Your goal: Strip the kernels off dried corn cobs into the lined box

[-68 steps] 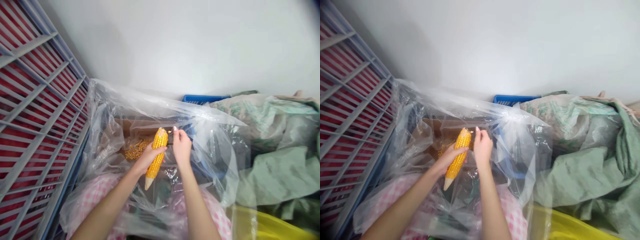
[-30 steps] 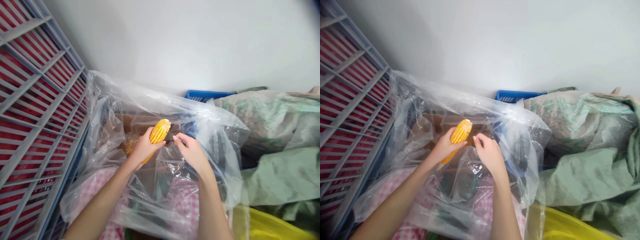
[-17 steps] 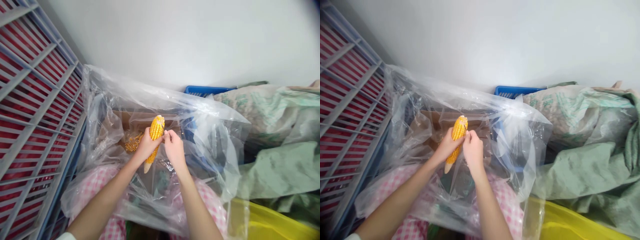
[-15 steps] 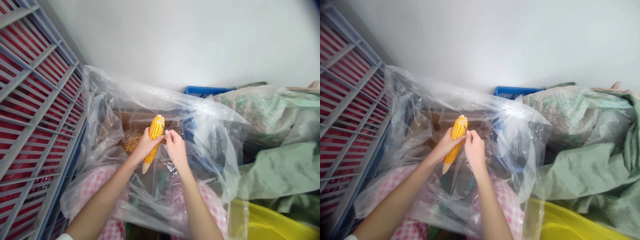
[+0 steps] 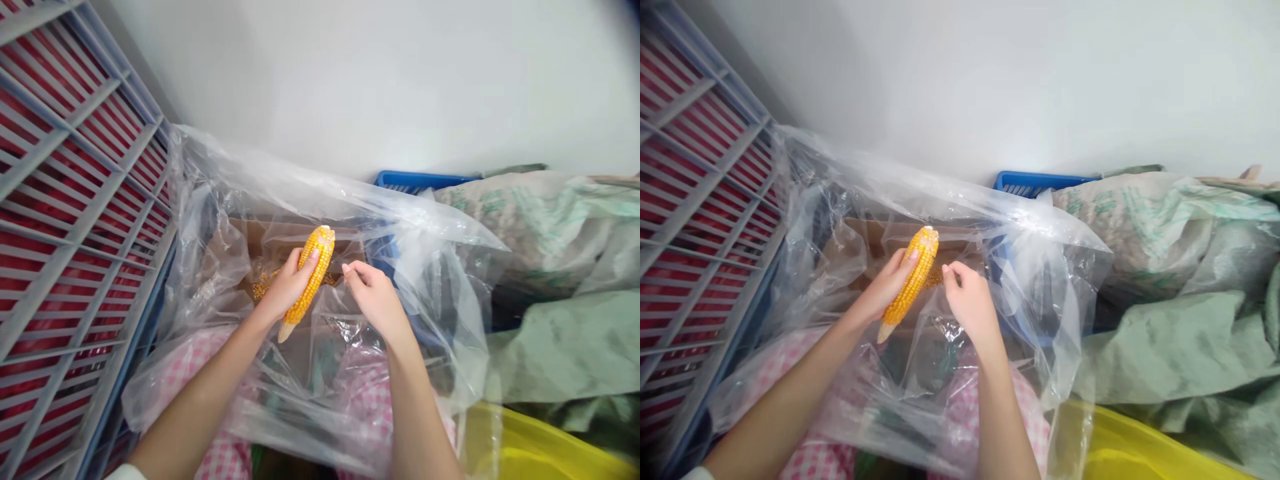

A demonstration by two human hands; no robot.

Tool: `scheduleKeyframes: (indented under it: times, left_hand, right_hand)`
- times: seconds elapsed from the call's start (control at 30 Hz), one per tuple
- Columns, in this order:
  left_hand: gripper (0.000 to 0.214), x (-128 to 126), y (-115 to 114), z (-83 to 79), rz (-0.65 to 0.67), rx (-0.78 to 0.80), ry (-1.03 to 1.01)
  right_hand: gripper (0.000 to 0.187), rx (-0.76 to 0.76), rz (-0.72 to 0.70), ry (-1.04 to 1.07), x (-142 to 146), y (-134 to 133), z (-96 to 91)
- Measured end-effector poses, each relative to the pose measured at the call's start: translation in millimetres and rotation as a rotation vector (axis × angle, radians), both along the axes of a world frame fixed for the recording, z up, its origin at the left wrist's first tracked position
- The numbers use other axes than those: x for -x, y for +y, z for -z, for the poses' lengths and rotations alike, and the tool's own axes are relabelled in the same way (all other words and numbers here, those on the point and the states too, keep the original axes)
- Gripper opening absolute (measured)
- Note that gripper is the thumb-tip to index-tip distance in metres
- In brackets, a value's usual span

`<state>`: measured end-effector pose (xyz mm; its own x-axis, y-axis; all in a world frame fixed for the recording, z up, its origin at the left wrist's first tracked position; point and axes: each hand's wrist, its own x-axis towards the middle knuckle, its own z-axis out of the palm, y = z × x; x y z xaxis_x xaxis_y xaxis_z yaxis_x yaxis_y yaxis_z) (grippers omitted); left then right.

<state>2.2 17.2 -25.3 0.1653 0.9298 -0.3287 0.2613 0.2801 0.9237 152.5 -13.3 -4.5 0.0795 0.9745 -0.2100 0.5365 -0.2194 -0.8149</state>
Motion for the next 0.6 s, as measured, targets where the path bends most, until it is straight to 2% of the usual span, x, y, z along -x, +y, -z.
scheduleKeyframes:
  times: [0.13,0.23,0.37,0.47,0.6]
  left_hand:
    - [0.040,-2,-3,-4.7,0.075,-0.058,0.114]
    - [0.037,-6,-5,-6.0,0.116,-0.078,0.153]
    - [0.037,-13,-6,0.1,0.025,-0.078,0.117]
    - [0.039,-19,-6,6.6,-0.083,-0.026,-0.032]
    - [0.040,-18,-6,6.8,-0.114,0.060,-0.169]
  right_hand:
    - [0.032,0.095,-0.025,0.061,-12,-1,1.8]
    - [0.032,0.114,-0.025,0.087,-16,0,6.5]
    - [0.031,0.010,0.105,0.045,6,0,15.0]
    - [0.030,-0.058,0.237,0.018,26,0,18.9]
    - [0.031,-0.065,0.220,0.078,25,1,14.3]
